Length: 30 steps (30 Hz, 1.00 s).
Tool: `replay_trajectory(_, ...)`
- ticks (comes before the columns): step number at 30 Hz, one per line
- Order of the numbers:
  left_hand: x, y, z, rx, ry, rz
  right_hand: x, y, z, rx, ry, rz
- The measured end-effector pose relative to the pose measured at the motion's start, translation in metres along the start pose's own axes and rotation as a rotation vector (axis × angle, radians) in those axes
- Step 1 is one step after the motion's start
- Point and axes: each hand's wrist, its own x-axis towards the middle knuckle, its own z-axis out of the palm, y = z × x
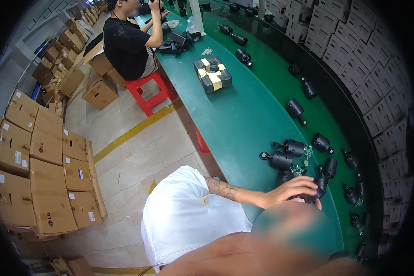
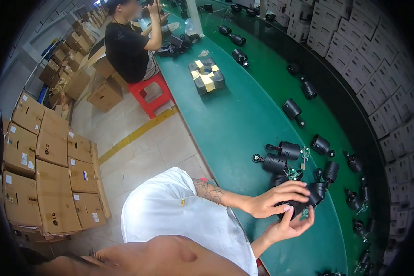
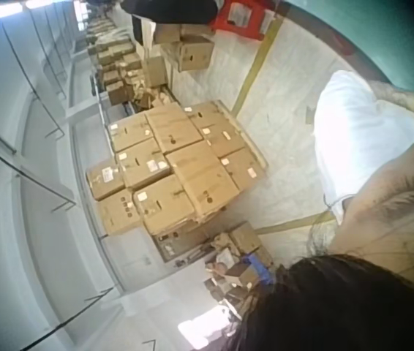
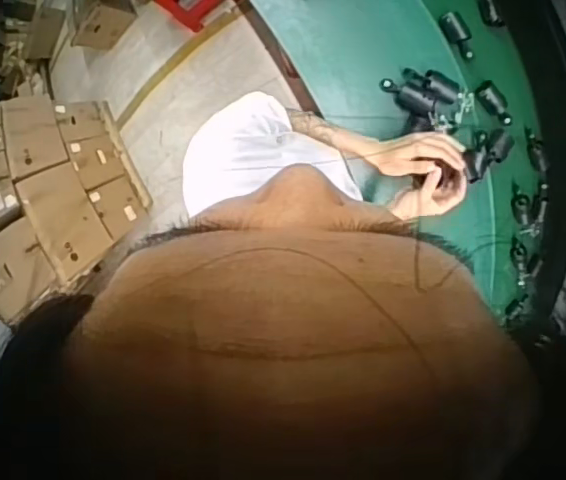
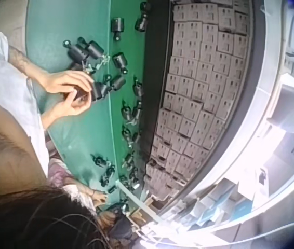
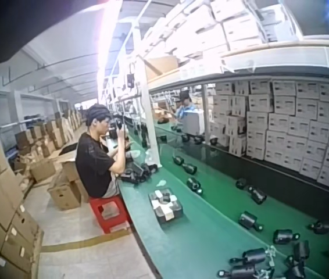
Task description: Assembling electronic components and circuit boards into plastic housings on a production line.
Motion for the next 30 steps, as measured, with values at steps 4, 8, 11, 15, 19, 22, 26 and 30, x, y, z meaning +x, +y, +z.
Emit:
replay_trajectory(4,0.0,-0.005,0.004,0.017,-0.038,0.091,-0.006,-0.002,-0.002,0.251,-0.158,0.312)
replay_trajectory(8,-0.003,0.001,0.01,0.061,0.052,0.074,-0.01,0.002,-0.006,0.363,-0.179,0.467)
replay_trajectory(11,-0.001,0.009,0.014,0.131,0.093,0.072,-0.011,0.014,-0.017,0.432,-0.209,0.498)
replay_trajectory(15,0.002,0.017,0.015,0.21,0.107,0.096,-0.012,0.009,-0.012,0.487,-0.214,0.503)
replay_trajectory(19,0.004,0.02,0.023,0.315,0.107,0.182,-0.016,-0.007,-0.003,0.571,-0.177,0.514)
replay_trajectory(22,0.009,0.028,0.023,0.282,0.127,0.113,-0.017,-0.011,-0.004,0.344,-0.191,0.43)
replay_trajectory(26,0.012,0.026,0.004,0.399,0.232,0.181,-0.019,-0.015,0.027,0.292,-0.213,0.391)
replay_trajectory(30,0.019,0.021,0.016,0.352,0.126,0.077,-0.015,-0.01,0.029,0.376,-0.198,0.313)
